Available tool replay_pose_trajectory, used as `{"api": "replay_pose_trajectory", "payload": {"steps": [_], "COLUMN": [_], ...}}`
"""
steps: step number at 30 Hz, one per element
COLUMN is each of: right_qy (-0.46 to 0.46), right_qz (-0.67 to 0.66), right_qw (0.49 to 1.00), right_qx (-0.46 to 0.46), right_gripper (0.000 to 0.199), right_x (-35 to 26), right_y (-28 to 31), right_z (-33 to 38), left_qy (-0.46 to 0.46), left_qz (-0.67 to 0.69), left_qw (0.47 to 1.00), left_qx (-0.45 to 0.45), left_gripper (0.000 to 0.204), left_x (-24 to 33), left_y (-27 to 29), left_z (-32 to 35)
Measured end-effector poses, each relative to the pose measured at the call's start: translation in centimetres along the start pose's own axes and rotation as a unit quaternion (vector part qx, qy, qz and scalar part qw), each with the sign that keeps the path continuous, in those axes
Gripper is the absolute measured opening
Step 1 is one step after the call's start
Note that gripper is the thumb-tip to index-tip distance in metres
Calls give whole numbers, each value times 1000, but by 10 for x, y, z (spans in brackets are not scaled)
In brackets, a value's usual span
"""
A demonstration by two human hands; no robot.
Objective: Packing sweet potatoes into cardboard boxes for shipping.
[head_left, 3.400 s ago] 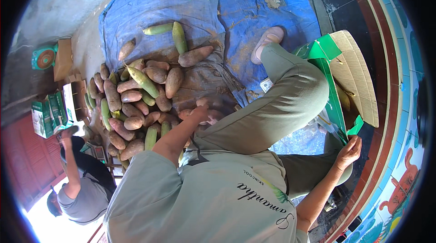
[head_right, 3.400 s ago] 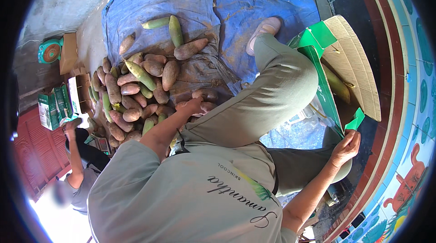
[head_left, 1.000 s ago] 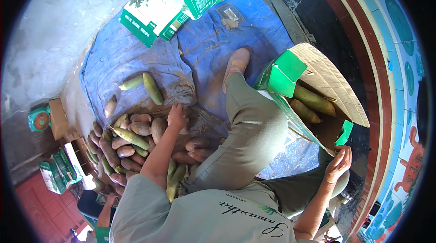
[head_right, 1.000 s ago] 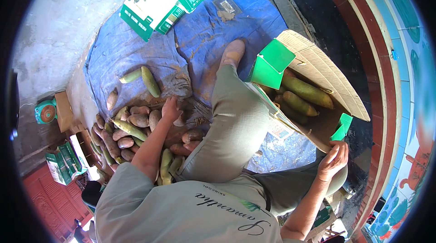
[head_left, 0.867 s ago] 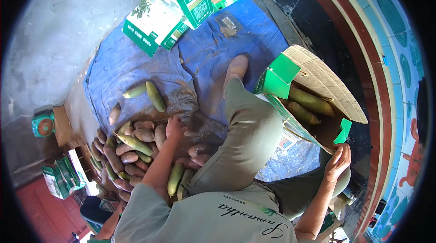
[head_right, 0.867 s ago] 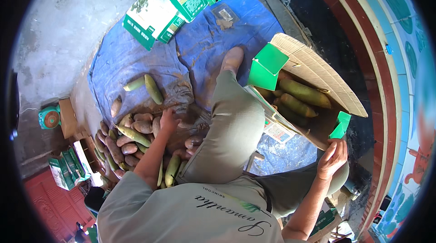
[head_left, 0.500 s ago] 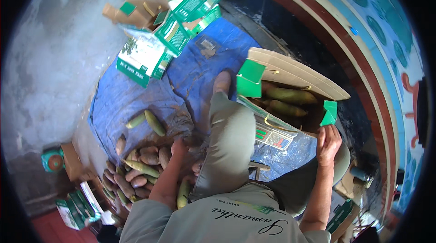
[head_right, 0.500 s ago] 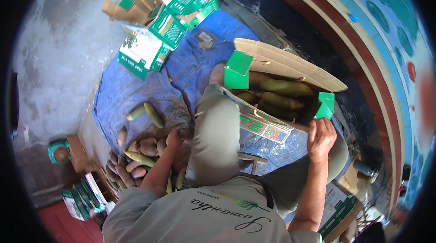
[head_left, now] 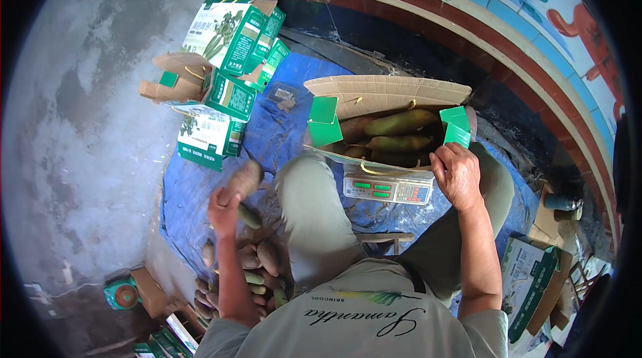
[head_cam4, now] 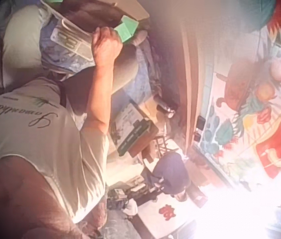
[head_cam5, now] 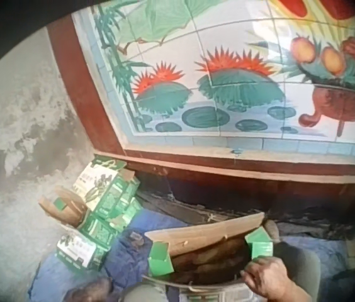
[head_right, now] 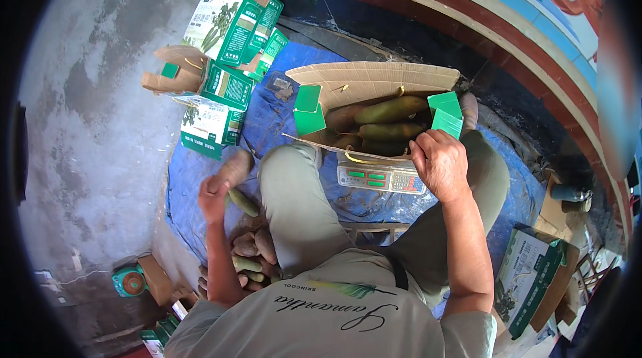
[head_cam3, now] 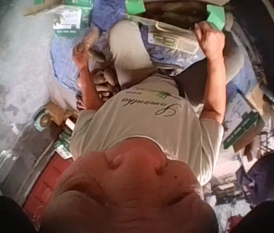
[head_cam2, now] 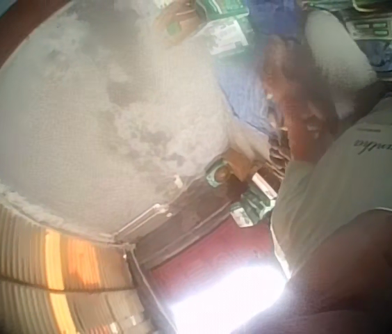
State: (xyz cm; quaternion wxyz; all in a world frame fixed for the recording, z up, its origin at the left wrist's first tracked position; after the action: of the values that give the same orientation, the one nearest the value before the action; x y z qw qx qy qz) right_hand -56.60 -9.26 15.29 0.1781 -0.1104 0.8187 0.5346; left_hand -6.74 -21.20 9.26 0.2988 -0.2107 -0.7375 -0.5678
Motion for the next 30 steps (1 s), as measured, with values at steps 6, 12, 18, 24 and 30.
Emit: {"api": "replay_pose_trajectory", "payload": {"steps": [6,12,18,24,30], "right_qy": [-7,-12,-14,-8,-4], "right_qz": [2,0,-11,-16,-24], "right_qw": [1000,1000,1000,1000,1000], "right_qx": [13,9,4,0,-14], "right_gripper": [17,17,18,17,15], "right_x": [3,6,6,8,10], "right_y": [-2,-2,-3,-3,-2], "right_z": [3,8,10,8,10], "left_qy": [-188,-269,-483,-536,-476], "left_qz": [35,82,-166,-241,-114], "left_qw": [981,953,834,767,850], "left_qx": [34,-116,-211,-256,-196], "left_gripper": [51,53,51,57,45], "left_x": [160,268,310,288,287], "left_y": [30,-28,-107,-158,-122], "left_z": [-29,-17,11,29,16]}}
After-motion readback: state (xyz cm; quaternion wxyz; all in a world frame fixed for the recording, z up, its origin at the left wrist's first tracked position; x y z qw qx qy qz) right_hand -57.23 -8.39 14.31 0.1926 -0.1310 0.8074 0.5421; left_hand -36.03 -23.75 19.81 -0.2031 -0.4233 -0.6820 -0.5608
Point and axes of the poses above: each hand's wrist, its own z-axis away from the middle knuckle, its own y-axis out of the back of the hand, x = y × z, the point moved 2 cm from there along -z, towards the middle knuckle, and after that the axes turned 2 degrees about z, right-handed, at the moved point
